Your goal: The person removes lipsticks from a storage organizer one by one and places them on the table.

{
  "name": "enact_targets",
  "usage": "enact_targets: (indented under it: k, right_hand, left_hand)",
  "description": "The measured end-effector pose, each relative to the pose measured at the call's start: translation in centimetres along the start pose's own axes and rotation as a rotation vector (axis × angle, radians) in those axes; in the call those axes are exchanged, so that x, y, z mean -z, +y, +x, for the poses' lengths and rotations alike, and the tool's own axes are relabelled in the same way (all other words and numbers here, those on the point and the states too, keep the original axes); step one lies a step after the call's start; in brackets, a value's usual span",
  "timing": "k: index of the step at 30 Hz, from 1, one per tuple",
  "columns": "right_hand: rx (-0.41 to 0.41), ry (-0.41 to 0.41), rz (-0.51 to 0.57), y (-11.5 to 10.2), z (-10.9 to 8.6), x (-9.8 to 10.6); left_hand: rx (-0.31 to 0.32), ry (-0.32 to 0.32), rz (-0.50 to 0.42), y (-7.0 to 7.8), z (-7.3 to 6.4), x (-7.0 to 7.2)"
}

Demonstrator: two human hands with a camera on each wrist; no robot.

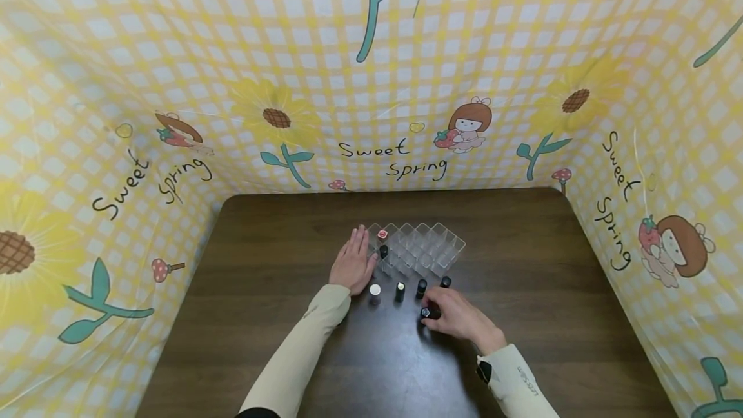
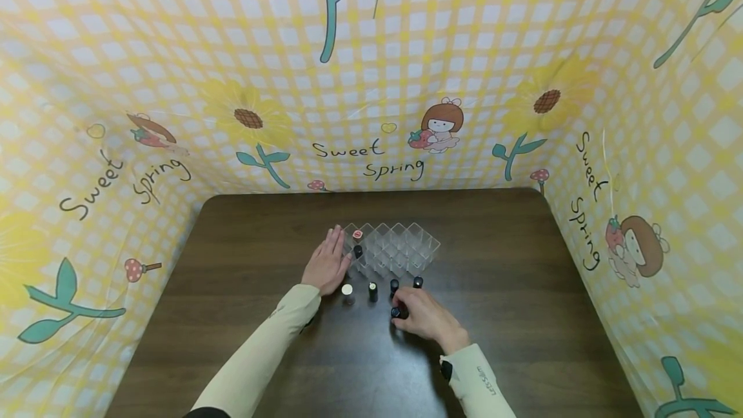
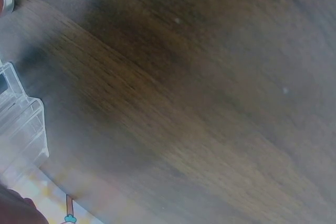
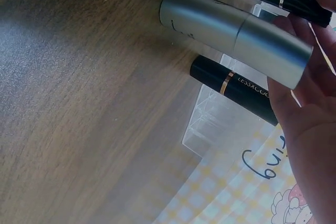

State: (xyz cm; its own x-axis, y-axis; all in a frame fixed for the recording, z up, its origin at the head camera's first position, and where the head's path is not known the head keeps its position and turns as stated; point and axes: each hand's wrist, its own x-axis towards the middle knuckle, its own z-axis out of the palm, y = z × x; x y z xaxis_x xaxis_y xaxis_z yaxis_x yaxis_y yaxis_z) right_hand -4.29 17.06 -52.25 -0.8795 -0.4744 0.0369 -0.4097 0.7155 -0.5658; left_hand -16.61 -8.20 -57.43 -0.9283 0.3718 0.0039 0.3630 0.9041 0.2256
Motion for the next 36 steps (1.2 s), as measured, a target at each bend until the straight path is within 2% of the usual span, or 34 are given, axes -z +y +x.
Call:
enact_targets:
  k: [17, 25, 32, 36]
  right_hand:
    - [-0.036, -0.025, -0.002, 0.12, -0.01, 0.09]
    - [-0.029, -0.013, -0.006, 0.21, -0.07, 0.02]
    - [-0.037, -0.022, 0.005, 0.07, -0.12, 0.15]
    - [-0.034, -0.01, 0.013, 0.06, -0.1, 0.3]
  left_hand:
    - [-0.003, -0.026, -0.023, 0.19, 0.04, 0.52]
    - [-0.005, -0.002, -0.034, 0.25, -0.05, 0.37]
    - [-0.003, -0.021, -0.021, 0.17, 0.04, 0.3]
    - [-0.009, -0.004, -0.022, 0.09, 0.04, 0.22]
